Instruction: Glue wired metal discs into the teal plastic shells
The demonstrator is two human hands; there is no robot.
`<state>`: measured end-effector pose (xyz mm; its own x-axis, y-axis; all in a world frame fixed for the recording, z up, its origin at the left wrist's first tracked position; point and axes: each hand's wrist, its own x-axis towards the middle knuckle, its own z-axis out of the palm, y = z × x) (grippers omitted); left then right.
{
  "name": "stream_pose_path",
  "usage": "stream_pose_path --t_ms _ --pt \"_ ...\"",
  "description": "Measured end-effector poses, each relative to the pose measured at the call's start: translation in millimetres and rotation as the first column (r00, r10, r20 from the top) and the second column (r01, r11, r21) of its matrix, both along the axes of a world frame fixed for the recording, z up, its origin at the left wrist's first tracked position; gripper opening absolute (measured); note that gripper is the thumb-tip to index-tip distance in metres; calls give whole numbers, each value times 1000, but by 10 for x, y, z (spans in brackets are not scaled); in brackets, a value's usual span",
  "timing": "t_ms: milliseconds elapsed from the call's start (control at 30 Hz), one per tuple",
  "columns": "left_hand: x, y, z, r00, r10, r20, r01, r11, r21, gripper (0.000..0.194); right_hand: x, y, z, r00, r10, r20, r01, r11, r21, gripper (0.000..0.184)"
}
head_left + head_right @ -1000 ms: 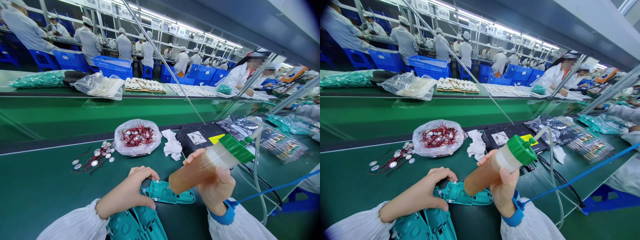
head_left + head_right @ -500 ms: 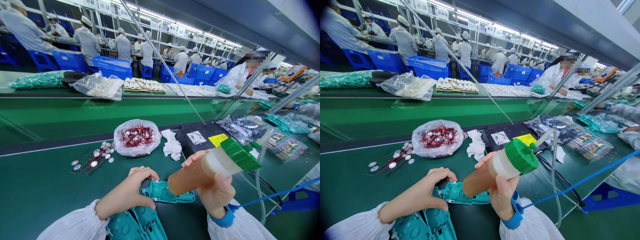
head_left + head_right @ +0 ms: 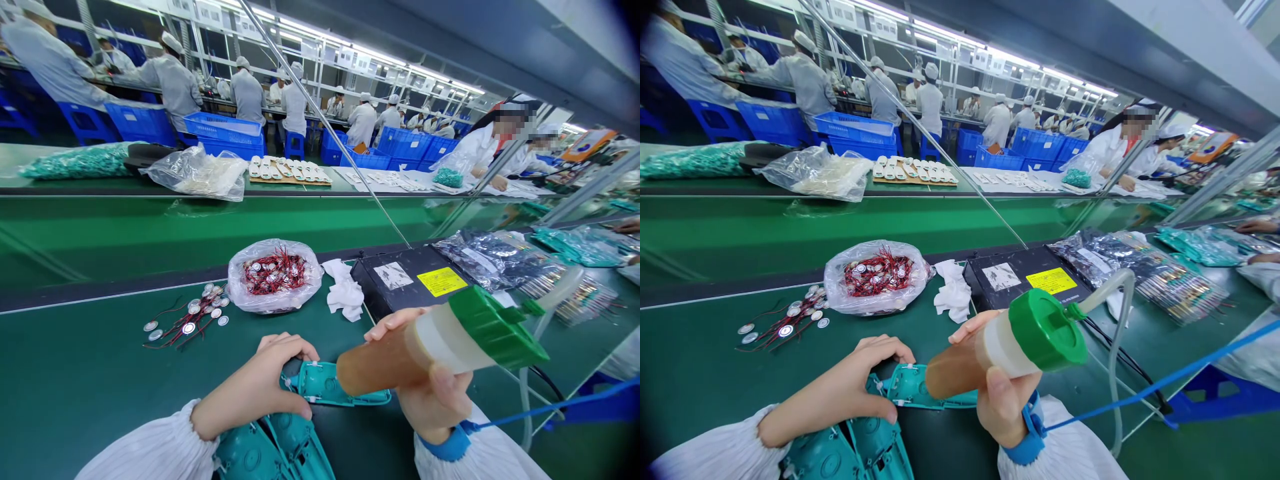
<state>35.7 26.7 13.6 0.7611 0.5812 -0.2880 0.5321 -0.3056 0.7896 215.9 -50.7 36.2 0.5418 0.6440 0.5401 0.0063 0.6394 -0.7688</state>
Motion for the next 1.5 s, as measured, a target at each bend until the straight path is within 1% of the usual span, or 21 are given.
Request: stream_pose_path --t_ms 67,133,267,333,400,533,633,767,967,1100,1200,1400,1500 --pt "5 3 1 1000 2 -8 -2 1000 3 44 -17 2 5 1000 7 12 -7 1000 4 36" --pt "10 5 7 1000 6 -10 -6 1000 6 44 -35 -1 -29 1000 5 20 -5 1000 10 36" --pt "13 5 15 1000 5 -5 -5 1000 9 44 -68 -22 -167 997 -82 5 82 994 66 37" --pt "9 0 13 1000 10 -12 -10 1000 1 44 -69 -29 -204 995 -94 -21 95 994 55 39" --pt "5 -6 9 1000 20 -17 -20 1000 -5 45 -51 -31 -195 996 -72 -46 74 997 36 38" --pt "5 -5 4 1000 14 -13 -14 1000 -9 47 12 -28 -101 996 1 -87 1 1000 24 35" --pt "8 3 13 1000 2 -14 -2 1000 -13 48 41 -26 -43 988 -1 -154 5 1000 24 33" --pt "5 6 29 1000 -7 -10 6 1000 -18 48 45 -23 -17 983 20 -185 -21 1000 -2 34" --pt "16 2 34 1000 0 -21 -1 1000 -14 45 33 -19 -65 987 73 -144 -73 997 3 32" --pt "20 6 22 1000 -6 -19 6 1000 -11 47 6 -8 -60 982 66 -178 -64 998 16 31" --pt "13 10 6 1000 -3 -9 3 1000 -5 48 -3 -3 -47 984 67 -167 -67 998 5 31" --pt "5 5 4 1000 -4 -6 4 1000 -1 46 -4 2 -38 986 97 -138 -98 995 0 34" --pt "5 -1 6 1000 -1 -12 1 1000 -10 46 -5 16 -46 988 80 -133 -80 997 3 32"
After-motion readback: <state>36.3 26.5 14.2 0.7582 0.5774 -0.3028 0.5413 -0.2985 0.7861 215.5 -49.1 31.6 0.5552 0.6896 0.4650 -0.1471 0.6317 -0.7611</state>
